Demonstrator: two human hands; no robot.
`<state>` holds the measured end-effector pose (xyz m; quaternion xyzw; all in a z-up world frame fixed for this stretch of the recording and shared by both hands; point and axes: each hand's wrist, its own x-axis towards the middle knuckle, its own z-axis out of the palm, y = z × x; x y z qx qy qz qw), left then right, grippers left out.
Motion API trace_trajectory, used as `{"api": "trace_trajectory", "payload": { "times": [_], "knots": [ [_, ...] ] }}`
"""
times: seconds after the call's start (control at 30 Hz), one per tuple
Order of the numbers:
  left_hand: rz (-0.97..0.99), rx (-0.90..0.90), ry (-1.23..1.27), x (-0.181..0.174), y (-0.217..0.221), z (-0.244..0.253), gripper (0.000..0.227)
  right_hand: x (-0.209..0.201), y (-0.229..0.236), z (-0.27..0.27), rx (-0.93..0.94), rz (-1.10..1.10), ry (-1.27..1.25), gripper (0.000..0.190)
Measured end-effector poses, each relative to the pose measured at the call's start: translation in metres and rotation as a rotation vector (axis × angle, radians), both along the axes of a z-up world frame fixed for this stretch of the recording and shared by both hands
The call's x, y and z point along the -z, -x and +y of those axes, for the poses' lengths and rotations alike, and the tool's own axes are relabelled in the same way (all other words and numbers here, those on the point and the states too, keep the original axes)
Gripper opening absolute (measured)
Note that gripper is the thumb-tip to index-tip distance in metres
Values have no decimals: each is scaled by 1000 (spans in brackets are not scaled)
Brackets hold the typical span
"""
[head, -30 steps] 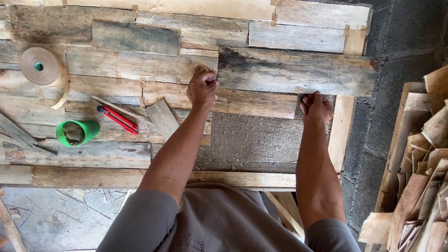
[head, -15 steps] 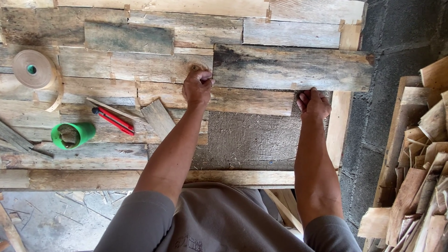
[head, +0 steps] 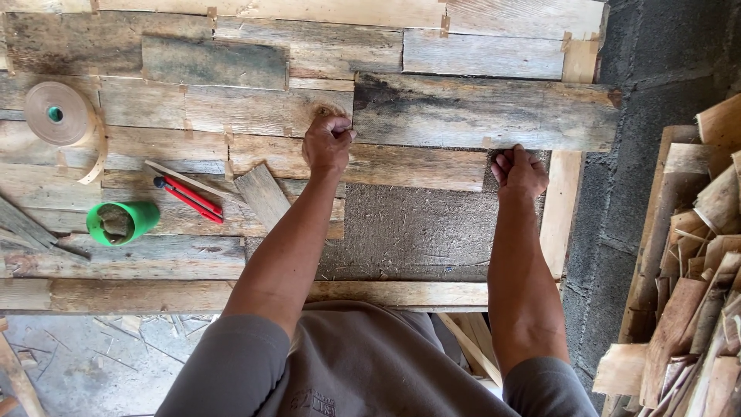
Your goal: Cutting and fitting wooden shingles to assemble a decorative panel.
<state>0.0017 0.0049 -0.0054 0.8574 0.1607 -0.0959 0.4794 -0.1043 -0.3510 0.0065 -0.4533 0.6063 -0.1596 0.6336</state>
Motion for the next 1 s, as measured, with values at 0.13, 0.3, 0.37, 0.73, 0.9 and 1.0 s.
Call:
{"api": "trace_trajectory", "payload": {
  "times": [0.13, 0.3, 0.37, 0.73, 0.9, 1.0],
  "knots": [
    [-48, -4, 36, 9, 2, 0, 20, 9, 12, 0, -23, -32, 14, 15],
    [-146, 59, 68, 16, 9, 9, 17, 13, 44, 20, -353, -56, 515, 8],
    [-267, 105, -75, 19, 25, 17, 14, 15, 63, 26, -584, -45, 812, 8],
    [-383, 457, -614, -1, 108, 42, 78, 13, 96, 65, -1086, 164, 1154, 60],
    [-243, 490, -681, 2, 110, 40, 77, 26, 95, 62, -1027, 138, 1259, 47],
    [-234, 494, -689, 1, 109, 39, 77, 23, 94, 66, -999, 137, 1247, 47]
  ]
}}
